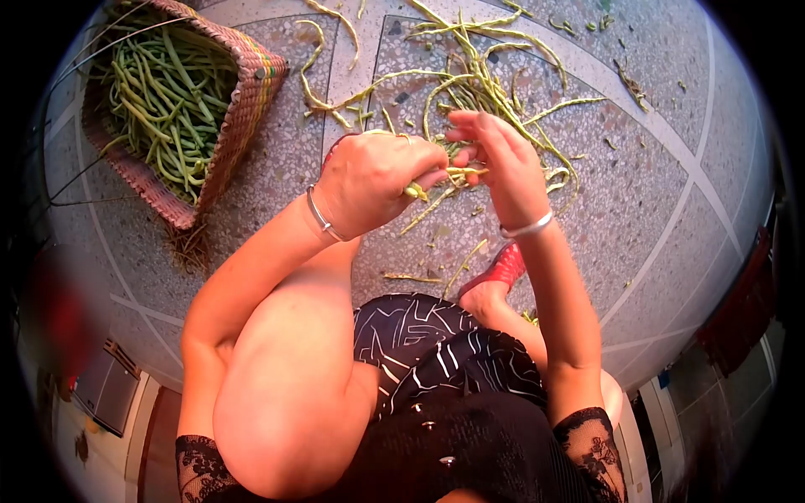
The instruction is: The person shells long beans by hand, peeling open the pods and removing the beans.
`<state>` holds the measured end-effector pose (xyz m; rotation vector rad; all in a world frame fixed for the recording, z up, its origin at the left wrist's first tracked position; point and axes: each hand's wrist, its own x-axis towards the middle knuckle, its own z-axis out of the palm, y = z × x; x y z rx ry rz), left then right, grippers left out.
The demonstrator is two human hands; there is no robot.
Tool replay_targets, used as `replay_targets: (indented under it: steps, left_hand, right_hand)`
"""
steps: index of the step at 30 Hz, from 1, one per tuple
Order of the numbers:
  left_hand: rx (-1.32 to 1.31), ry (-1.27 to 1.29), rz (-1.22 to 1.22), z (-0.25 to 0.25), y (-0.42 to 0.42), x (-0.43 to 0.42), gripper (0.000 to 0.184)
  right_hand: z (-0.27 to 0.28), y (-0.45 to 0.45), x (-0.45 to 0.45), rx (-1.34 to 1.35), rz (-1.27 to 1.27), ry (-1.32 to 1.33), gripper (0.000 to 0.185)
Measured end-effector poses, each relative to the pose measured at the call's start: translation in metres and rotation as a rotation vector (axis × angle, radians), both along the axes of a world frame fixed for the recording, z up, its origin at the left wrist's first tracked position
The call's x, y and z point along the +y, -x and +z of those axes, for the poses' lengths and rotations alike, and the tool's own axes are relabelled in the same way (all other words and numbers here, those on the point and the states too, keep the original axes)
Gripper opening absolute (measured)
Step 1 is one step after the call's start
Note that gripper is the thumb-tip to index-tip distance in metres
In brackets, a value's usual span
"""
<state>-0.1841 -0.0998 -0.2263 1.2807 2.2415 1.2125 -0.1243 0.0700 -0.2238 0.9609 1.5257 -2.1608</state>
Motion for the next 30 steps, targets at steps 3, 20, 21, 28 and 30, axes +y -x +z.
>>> replay_targets:
  steps: [3, 20, 21, 28, 30]
  left_hand:
    - [-0.042, 0.062, 0.050, 0.000, 0.000, -0.003, 0.011]
    - [-1.008, -0.314, 0.732, 0.003, 0.019, -0.021, 0.009]
    - [-1.061, -0.410, 0.727, 0.003, 0.023, -0.025, 0.010]
    - [-1.353, -0.733, 0.676, 0.007, 0.048, -0.054, 0.013]
    - [-1.387, -0.730, 0.627, 0.006, 0.046, -0.055, 0.012]
  right_hand:
    - [0.012, -0.008, -0.001, 0.192, 0.184, -0.088, 0.019]
    - [-0.033, -0.040, -0.029, 0.043, -0.251, -0.005, 0.016]
    - [-0.058, -0.050, -0.020, 0.035, -0.098, -0.159, 0.015]
    - [-0.119, -0.048, 0.051, 0.148, 0.268, -1.416, 0.024]
    - [-0.129, -0.039, 0.064, 0.147, 0.271, -1.493, 0.025]
